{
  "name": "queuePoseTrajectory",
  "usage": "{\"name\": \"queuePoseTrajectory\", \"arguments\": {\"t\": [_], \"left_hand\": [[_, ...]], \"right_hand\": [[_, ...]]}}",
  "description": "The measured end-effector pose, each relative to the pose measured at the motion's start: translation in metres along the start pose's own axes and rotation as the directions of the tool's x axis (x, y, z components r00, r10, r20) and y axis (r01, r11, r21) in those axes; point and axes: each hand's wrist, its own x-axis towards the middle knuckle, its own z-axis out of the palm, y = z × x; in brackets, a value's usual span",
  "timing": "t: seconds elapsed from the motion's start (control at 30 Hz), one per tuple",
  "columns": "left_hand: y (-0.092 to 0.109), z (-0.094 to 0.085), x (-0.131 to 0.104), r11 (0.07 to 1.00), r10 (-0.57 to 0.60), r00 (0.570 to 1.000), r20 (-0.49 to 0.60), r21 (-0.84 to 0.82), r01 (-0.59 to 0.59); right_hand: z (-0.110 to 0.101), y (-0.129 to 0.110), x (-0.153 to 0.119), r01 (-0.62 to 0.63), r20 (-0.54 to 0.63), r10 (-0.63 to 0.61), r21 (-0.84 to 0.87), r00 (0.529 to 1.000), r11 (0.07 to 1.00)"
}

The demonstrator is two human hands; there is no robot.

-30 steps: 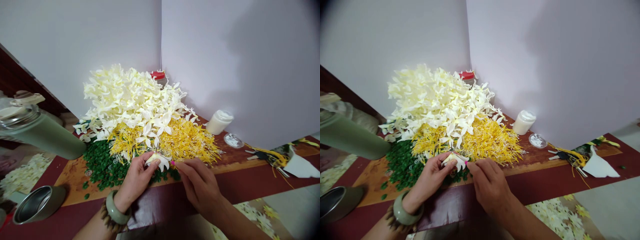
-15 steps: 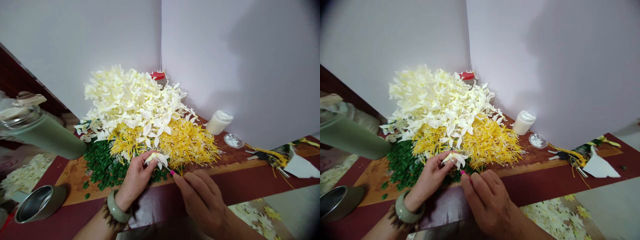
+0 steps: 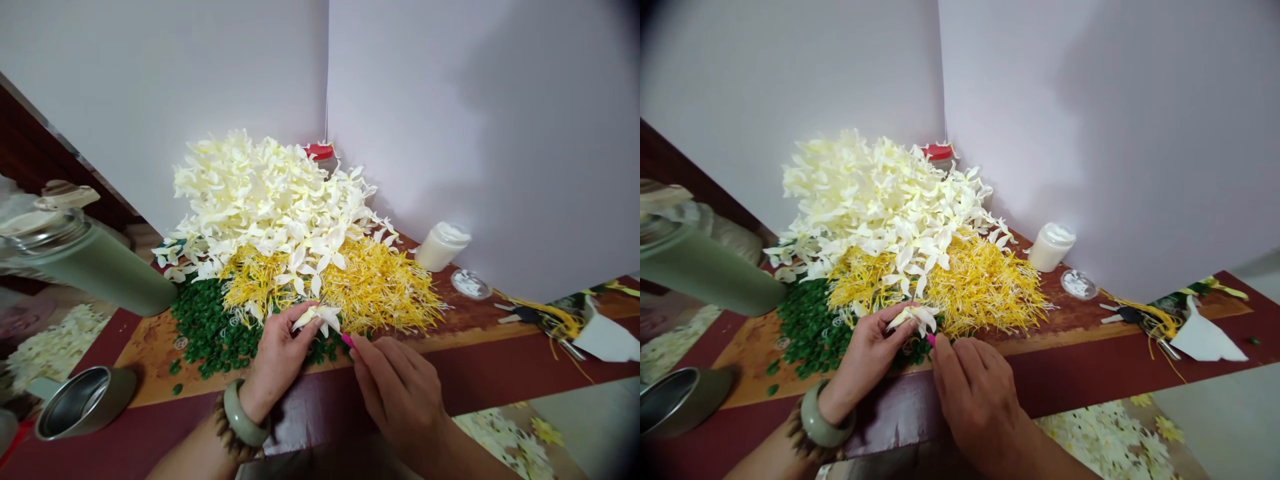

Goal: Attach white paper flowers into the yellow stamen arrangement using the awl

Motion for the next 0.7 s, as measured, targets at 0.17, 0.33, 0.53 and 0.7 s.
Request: {"name": "queuePoseTrajectory", "arguments": {"t": [0.17,0.33,0.53,0.7], "left_hand": [[0.001,0.0,0.0,0.999,0.01,1.0,-0.013,0.039,-0.01],[-0.001,0.0,0.001,1.0,0.008,0.999,-0.032,0.025,-0.007],[0.0,-0.006,0.004,0.999,-0.004,0.999,-0.043,-0.054,0.002],[0.001,-0.011,0.008,0.994,-0.099,0.995,-0.03,-0.051,0.098]], "right_hand": [[-0.003,-0.001,0.009,-0.377,0.166,0.342,0.283,0.925,0.882],[-0.012,0.003,0.012,-0.608,0.329,0.516,0.328,0.791,0.723],[-0.037,0.039,-0.002,-0.694,0.019,0.708,0.216,0.706,0.687],[-0.059,0.107,-0.028,-0.77,-0.325,0.737,0.04,0.593,0.637]]}}
